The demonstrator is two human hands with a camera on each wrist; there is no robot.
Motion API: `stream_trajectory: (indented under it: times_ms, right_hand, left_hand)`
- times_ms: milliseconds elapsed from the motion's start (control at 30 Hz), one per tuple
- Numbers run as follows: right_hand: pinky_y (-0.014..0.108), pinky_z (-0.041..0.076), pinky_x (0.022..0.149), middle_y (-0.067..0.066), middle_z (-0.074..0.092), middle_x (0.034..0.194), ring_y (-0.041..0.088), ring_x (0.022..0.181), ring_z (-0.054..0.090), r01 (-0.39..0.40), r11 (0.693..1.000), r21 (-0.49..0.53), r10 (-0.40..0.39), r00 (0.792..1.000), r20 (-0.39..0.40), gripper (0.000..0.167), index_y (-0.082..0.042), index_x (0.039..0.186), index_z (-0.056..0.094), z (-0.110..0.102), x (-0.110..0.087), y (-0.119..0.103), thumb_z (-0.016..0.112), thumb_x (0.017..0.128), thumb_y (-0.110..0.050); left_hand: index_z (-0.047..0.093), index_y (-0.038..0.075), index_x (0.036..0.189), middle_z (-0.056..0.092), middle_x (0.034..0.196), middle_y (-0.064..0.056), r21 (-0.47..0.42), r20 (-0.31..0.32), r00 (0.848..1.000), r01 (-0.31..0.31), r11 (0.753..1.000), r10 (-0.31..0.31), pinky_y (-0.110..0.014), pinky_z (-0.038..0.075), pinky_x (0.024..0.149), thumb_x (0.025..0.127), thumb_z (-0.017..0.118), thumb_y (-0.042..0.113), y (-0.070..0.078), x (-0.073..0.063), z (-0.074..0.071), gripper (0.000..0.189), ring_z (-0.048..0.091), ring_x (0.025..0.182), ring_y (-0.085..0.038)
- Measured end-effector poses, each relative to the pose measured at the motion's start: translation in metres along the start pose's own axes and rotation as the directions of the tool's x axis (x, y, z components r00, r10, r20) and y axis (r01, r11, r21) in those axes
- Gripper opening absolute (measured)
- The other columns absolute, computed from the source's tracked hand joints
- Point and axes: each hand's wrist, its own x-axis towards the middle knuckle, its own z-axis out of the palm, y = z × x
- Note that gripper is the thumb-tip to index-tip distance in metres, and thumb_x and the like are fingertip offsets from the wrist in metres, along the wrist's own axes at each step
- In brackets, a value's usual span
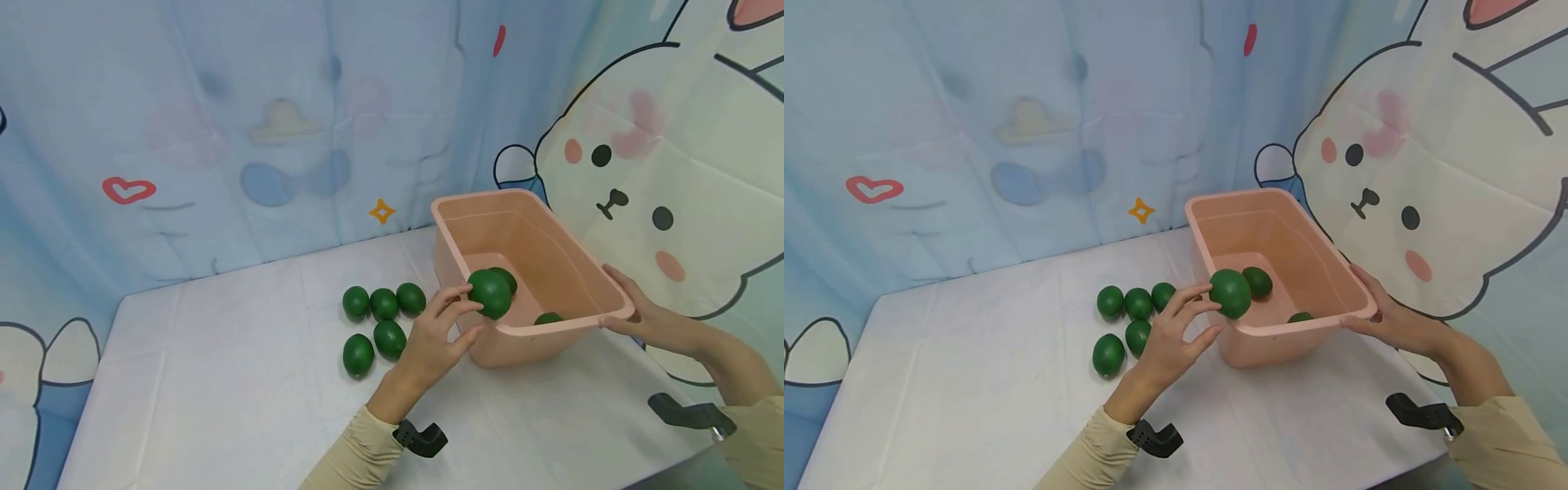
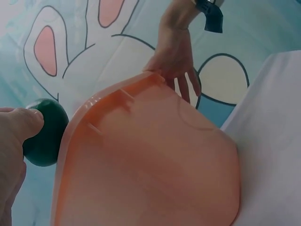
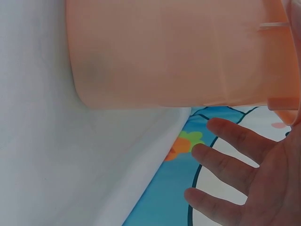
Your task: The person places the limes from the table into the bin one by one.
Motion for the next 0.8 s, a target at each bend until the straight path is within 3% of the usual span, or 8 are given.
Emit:
stream_trajectory:
  times_ms: [367, 800]
  right_hand:
    - [0.076, 0.033, 0.088, 0.025, 0.000, 0.152, 0.049, 0.125, 0.025, 0.021, 1.000, 0.015, -0.021, 1.000, -0.001, 0.097, -0.041, 0.144, -0.025, 0.0011, 0.0001, 0.0004, 0.056, 0.093, -0.026]
    - [0.075, 0.035, 0.087, 0.025, 0.001, 0.152, 0.049, 0.124, 0.025, 0.013, 1.000, 0.007, -0.013, 1.000, 0.000, 0.098, -0.040, 0.145, -0.025, 0.0009, 0.0009, 0.0006, 0.057, 0.093, -0.027]
  left_hand:
    - [0.063, 0.010, 0.112, 0.053, 0.127, -0.008, 0.041, 0.074, 0.997, 0.014, 0.999, -0.017, -0.015, 0.043, 0.097, 0.087, 0.069, 0.018, 0.0017, -0.0007, 0.0017, 0.028, 0.055, 0.120, -0.016]
    - [0.061, 0.011, 0.117, 0.055, 0.124, -0.006, 0.086, 0.073, 0.995, 0.066, 0.994, -0.073, -0.016, 0.041, 0.100, 0.086, 0.070, 0.018, -0.0073, -0.0021, -0.0021, 0.033, 0.052, 0.121, -0.013]
